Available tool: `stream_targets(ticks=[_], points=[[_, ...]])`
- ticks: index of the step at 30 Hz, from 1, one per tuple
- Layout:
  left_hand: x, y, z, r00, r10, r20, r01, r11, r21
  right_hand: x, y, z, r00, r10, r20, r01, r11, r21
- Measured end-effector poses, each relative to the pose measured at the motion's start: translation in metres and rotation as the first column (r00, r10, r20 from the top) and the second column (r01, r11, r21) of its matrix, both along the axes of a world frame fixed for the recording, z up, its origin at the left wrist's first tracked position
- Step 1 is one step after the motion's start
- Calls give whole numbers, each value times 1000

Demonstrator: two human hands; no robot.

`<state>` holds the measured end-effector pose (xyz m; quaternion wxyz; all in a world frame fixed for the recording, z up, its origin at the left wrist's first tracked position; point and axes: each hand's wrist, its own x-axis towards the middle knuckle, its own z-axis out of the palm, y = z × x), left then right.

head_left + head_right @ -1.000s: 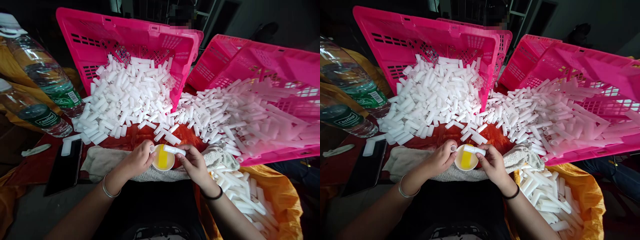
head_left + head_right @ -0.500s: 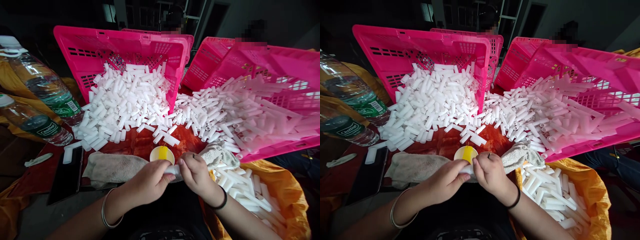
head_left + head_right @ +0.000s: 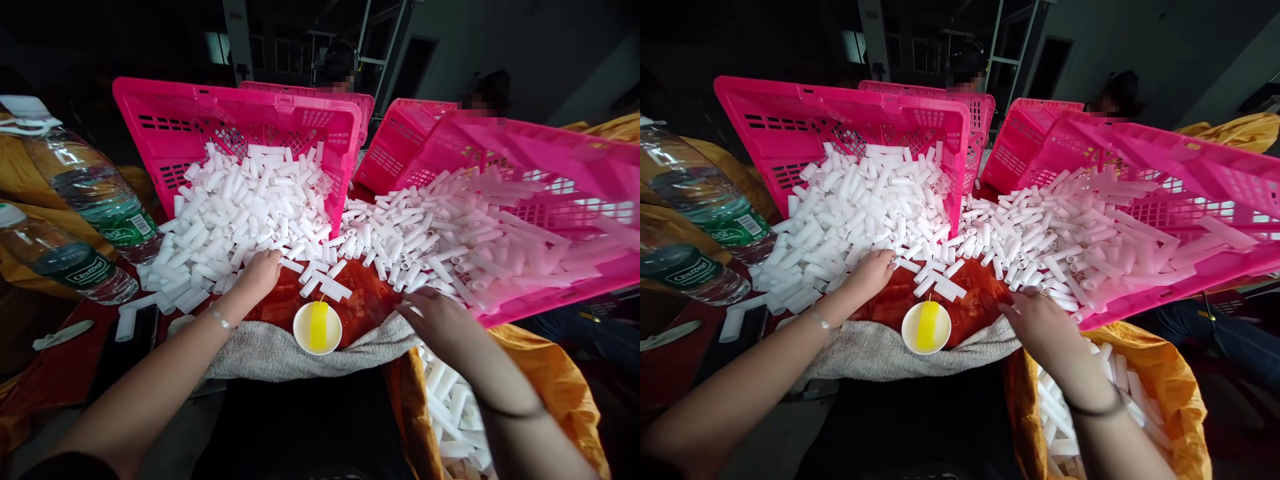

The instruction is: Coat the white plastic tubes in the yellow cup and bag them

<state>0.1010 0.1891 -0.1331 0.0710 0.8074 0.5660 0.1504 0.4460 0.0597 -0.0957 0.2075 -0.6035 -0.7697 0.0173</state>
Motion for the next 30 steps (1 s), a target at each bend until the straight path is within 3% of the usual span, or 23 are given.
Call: stream_targets(ticks=[2, 5, 9, 12, 15, 18, 20, 22, 26, 30], points=[[4, 19, -7, 998, 9, -59, -10, 1000, -22, -32, 44, -15, 990, 59, 128, -43, 991, -125], [12, 22, -10, 994, 48, -98, -53, 997, -53, -78, 103, -32, 984, 64, 166, -38, 987, -154], [3, 7, -9, 987, 86, -134, -104, 986, -132, -95, 133, -37, 981, 111, 157, -78, 976, -201], [-17, -11, -7, 991, 68, -116, -88, 979, -182, -84, 117, -29, 989, 59, 139, -34, 984, -177], [-35, -35, -5, 1000, 25, -17, -27, 985, -170, -69, 80, -21, 993, -33, -113, 22, 995, -95], [-44, -59, -8, 961, -23, 275, 64, 988, -143, -64, 40, -26, 859, 87, -505, -161, 982, -104], [-43, -72, -12, 895, -44, 443, 121, 982, -147, -69, 21, -35, 772, 164, -614, -300, 946, -126], [-37, -81, -16, 873, -75, 482, 174, 971, -164, -78, 11, -47, 764, 193, -615, -329, 938, -114], [-22, -89, -24, 876, -169, 453, 249, 961, -123, -92, 9, -66, 840, 322, -437, -336, 941, 47], [-9, -96, -31, 848, -254, 466, 328, 941, -85, -93, 7, -74, 842, 425, -333, -391, 905, 168]])
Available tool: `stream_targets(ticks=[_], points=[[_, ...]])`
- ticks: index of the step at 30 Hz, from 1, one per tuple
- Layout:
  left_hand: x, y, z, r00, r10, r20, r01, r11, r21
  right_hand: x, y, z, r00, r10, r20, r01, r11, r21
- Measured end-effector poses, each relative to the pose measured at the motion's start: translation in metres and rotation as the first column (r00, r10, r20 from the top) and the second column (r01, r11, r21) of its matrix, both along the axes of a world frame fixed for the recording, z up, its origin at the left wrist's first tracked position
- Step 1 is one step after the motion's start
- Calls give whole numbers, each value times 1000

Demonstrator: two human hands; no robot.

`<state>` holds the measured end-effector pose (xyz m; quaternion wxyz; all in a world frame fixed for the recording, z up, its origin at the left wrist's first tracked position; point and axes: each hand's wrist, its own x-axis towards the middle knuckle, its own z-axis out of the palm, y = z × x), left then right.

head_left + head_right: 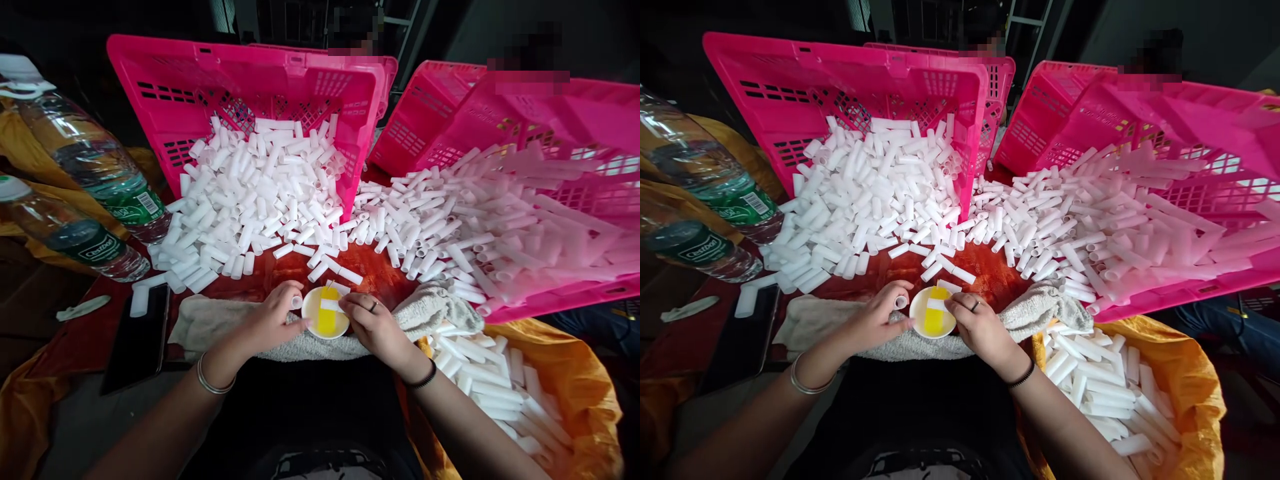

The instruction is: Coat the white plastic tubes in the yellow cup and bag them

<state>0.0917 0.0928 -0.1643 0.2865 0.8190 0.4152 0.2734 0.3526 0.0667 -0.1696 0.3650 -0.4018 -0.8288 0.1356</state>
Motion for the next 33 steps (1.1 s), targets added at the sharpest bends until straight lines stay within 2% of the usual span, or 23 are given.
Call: stream_targets(ticks=[2, 5, 7, 10, 11, 16, 20, 23, 25, 29, 30, 33], points=[[6, -3, -4, 999, -23, -26, 24, 1000, 14, 0, -4, 1, 1000, -15, -21, 13, 997, -76], [14, -5, -11, 997, -29, -71, 32, 999, 36, -1, -8, 3, 993, -107, -56, 90, 967, -240], [18, -5, -13, 997, -27, -77, 32, 998, 60, -2, -8, 3, 992, -113, -61, 97, 970, -223], [21, -3, -15, 998, -12, -65, 18, 995, 95, -3, -7, 2, 997, -23, -68, 17, 995, -93], [22, -3, -15, 998, -7, -61, 13, 995, 101, -3, -6, 1, 997, -11, -77, 4, 996, -90], [23, -3, -17, 998, -21, -54, 25, 996, 91, -4, -9, 0, 980, -125, -152, 78, 956, -282], [24, -5, -18, 999, -9, -32, 13, 994, 104, -2, -7, -3, 975, -41, -217, -1, 982, -187], [24, -6, -18, 1000, 1, -28, 2, 995, 99, 0, -7, -4, 955, -66, -288, -28, 950, -310], [24, -6, -16, 999, 1, -35, 3, 995, 97, 1, -8, -4, 965, -93, -245, 7, 943, -332], [24, -7, -13, 999, -2, -45, 7, 995, 99, -2, -12, 0, 989, -64, -135, 48, 991, -122], [24, -7, -13, 999, -5, -44, 9, 995, 98, -3, -13, 1, 989, -69, -131, 52, 990, -130], [24, -7, -14, 999, -5, -38, 8, 996, 92, -4, -14, 2, 985, -118, -128, 80, 960, -267]])
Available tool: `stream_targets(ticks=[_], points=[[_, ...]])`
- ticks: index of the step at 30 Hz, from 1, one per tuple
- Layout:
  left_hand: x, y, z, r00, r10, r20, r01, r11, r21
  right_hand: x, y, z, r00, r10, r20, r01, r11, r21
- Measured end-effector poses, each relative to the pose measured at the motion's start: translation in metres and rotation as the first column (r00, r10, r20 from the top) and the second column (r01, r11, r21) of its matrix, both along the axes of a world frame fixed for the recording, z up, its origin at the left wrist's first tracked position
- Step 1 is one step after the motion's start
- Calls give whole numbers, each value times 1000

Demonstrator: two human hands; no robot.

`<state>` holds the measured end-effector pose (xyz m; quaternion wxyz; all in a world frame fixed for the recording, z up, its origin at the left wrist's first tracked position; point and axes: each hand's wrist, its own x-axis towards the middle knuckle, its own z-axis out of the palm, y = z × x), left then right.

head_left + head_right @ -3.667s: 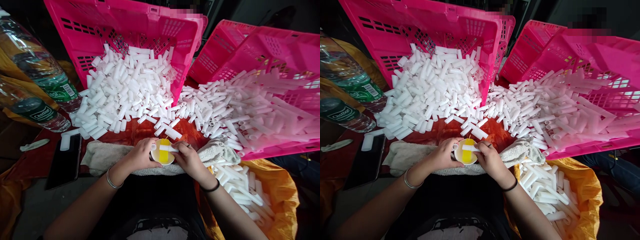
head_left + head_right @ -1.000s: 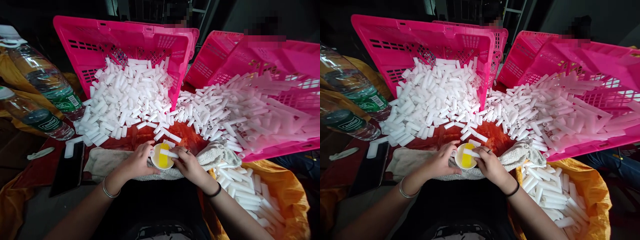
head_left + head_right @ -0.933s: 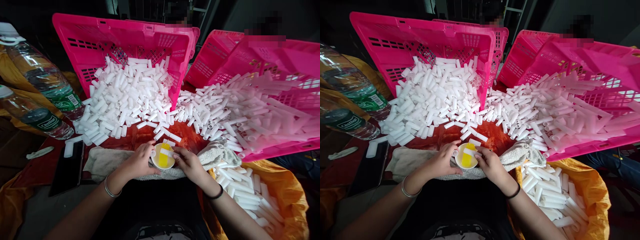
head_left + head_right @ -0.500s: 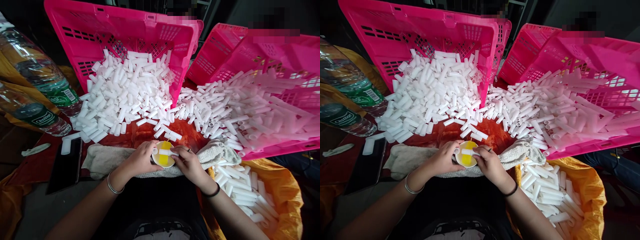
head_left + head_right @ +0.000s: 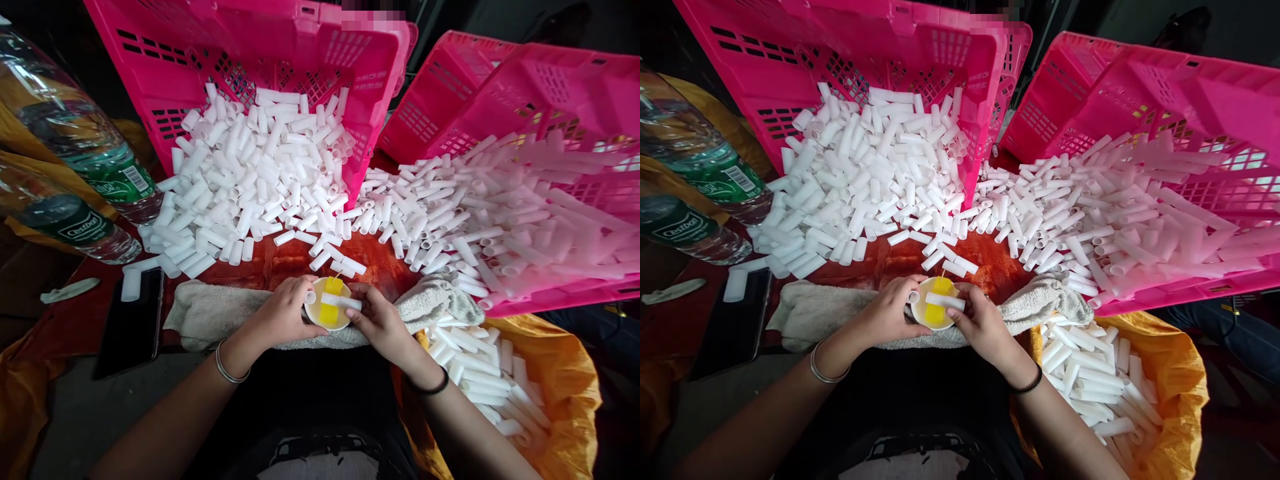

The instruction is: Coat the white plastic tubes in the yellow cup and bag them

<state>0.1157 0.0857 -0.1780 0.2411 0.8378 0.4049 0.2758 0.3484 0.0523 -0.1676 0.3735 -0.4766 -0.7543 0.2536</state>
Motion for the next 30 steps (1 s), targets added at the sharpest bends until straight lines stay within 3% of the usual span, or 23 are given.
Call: stream_targets(ticks=[2, 5, 7, 9, 11, 14, 16, 19, 22, 25, 27, 28, 29, 30], points=[[0, 0, -2, 1000, 7, 1, -7, 1000, -1, 0, 0, 1, 999, -3, 44, 1, 1000, 27], [-1, 0, -4, 1000, 5, 0, -5, 1000, 25, 2, 0, 2, 987, 54, 153, -91, 966, 244], [-4, 1, -1, 1000, 2, 1, -2, 997, 80, 2, -1, 4, 990, 68, 122, -102, 949, 299], [-7, 2, 5, 1000, 14, 5, -14, 993, 121, 0, -3, 9, 999, 26, -39, -17, 974, 226], [-9, 3, 15, 1000, 14, -2, -14, 991, 136, -4, -6, 17, 972, -41, -233, 56, 997, 60], [-10, 3, 34, 998, -41, -41, 49, 976, 211, -9, -10, 33, 909, -80, -408, 18, 988, -153], [-8, 2, 45, 993, -63, -100, 92, 945, 314, -12, -11, 43, 891, -83, -447, -29, 971, -237], [-4, -4, 57, 971, -1, -239, 113, 883, 456, -14, -9, 53, 906, -68, -418, -62, 955, -289], [2, -12, 64, 943, 46, -330, 127, 867, 483, -13, -7, 59, 945, -26, -325, -70, 958, -279], [11, -23, 70, 969, -24, -246, 105, 941, 322, -11, -7, 64, 979, 33, -201, -68, 984, -167], [20, -33, 74, 990, -104, -91, 109, 993, 55, -14, -10, 67, 997, 29, -74, -27, 999, 31], [25, -39, 76, 991, -137, 9, 137, 980, -142, -16, -11, 69, 1000, 21, -19, -18, 989, 144], [30, -47, 77, 981, -155, 116, 187, 917, -354, -19, -14, 71, 1000, 21, 23, -25, 970, 240], [34, -54, 77, 964, -159, 215, 254, 799, -546, -20, -17, 74, 998, 33, 50, -47, 950, 309]])
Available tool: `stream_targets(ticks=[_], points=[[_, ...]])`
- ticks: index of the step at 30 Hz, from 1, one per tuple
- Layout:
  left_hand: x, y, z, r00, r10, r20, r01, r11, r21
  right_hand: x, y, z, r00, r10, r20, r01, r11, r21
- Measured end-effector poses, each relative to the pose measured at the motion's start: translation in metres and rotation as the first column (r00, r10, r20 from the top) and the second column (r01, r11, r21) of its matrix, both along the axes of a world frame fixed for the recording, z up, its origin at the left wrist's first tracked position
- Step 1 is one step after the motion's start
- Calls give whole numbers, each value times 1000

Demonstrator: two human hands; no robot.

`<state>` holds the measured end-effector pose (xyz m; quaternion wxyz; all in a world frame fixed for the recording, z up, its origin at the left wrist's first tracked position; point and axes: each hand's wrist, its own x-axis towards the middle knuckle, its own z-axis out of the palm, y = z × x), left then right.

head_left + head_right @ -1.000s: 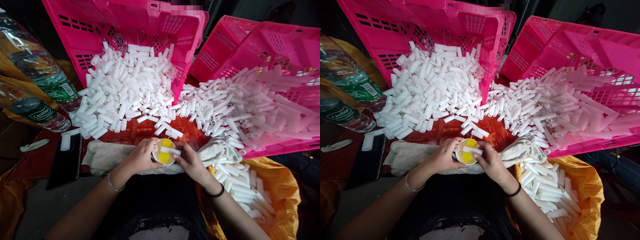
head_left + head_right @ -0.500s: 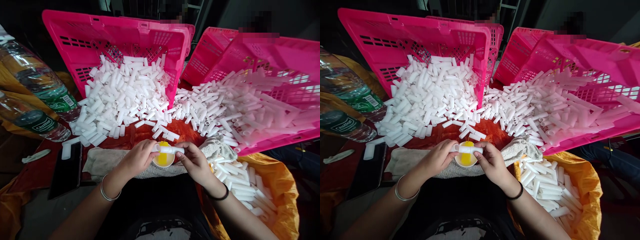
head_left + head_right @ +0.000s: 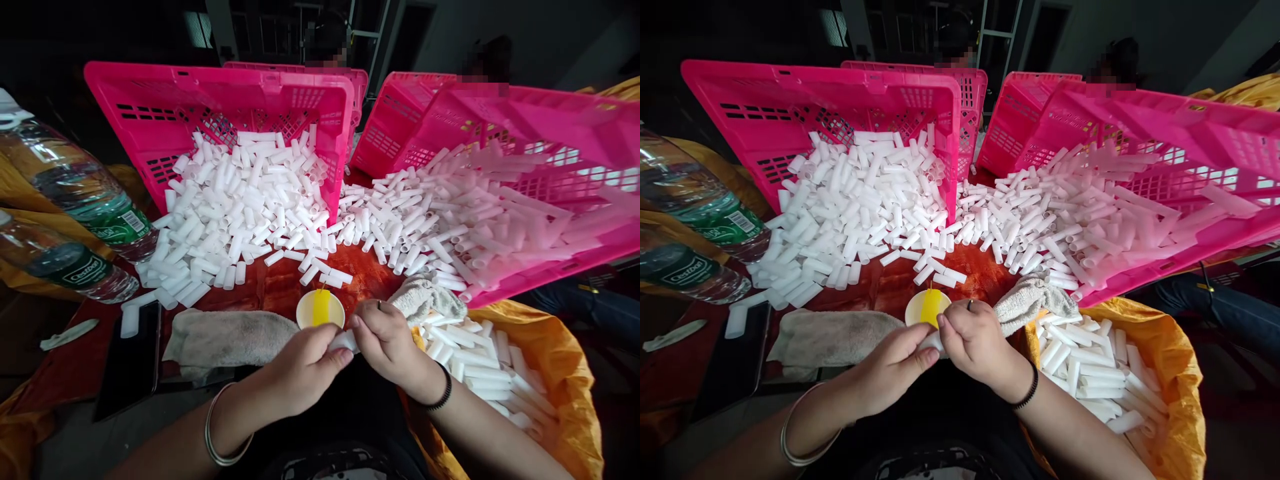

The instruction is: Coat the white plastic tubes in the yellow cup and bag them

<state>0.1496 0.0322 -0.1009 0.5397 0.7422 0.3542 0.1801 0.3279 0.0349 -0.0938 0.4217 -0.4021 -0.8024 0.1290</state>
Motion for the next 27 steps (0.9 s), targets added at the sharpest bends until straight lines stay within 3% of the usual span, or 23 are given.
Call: stream_targets(ticks=[2, 3, 5, 6, 7, 9, 10, 11, 13, 14, 15, 18, 21, 24, 27], points=[[3, -10, 0, 987, -120, 105, 150, 924, -351, 3, -10, 8, 997, 66, 51, -69, 996, 50], [2, -11, 0, 972, -186, 141, 227, 891, -394, 9, -18, 13, 991, 89, 100, -93, 995, 33], [-10, 1, -2, 962, -252, 109, 270, 939, -213, 37, -33, 22, 966, 50, 252, -39, 998, -48], [-20, 15, -5, 977, -210, 46, 211, 977, -15, 56, -41, 25, 935, -17, 354, 50, 995, -86], [-30, 33, -8, 996, -84, -15, 85, 972, 220, 77, -46, 27, 883, -121, 453, 187, 977, -105], [-51, 80, -20, 961, 270, -66, -194, 821, 537, 115, -45, 26, 690, -373, 620, 470, 882, 8], [-59, 106, -27, 921, 385, -49, -276, 738, 615, 127, -37, 24, 585, -479, 654, 571, 816, 86], [-65, 130, -35, 901, 434, -19, -317, 686, 654, 134, -23, 22, 531, -511, 676, 617, 780, 106], [-68, 169, -50, 908, 418, -8, -311, 687, 657, 130, 19, 15, 530, -449, 719, 676, 736, -39], [-67, 182, -57, 911, 412, -16, -305, 700, 646, 121, 44, 11, 529, -432, 731, 737, 661, -142], [-64, 191, -62, 911, 412, -30, -301, 712, 634, 111, 70, 6, 517, -448, 729, 765, 624, -159], [-56, 195, -68, 878, 455, -149, -295, 758, 582, 87, 133, -10, 500, -481, 720, 806, 563, -183], [-57, 179, -65, 842, 471, -263, -279, 797, 536, 82, 160, -26, 515, -470, 717, 814, 531, -237], [-68, 156, -57, 829, 477, -291, -284, 809, 515, 84, 154, -32, 555, -454, 697, 793, 541, -279], [-86, 127, -53, 849, 453, -274, -279, 822, 496, 81, 124, -28, 608, -460, 648, 752, 595, -283]])
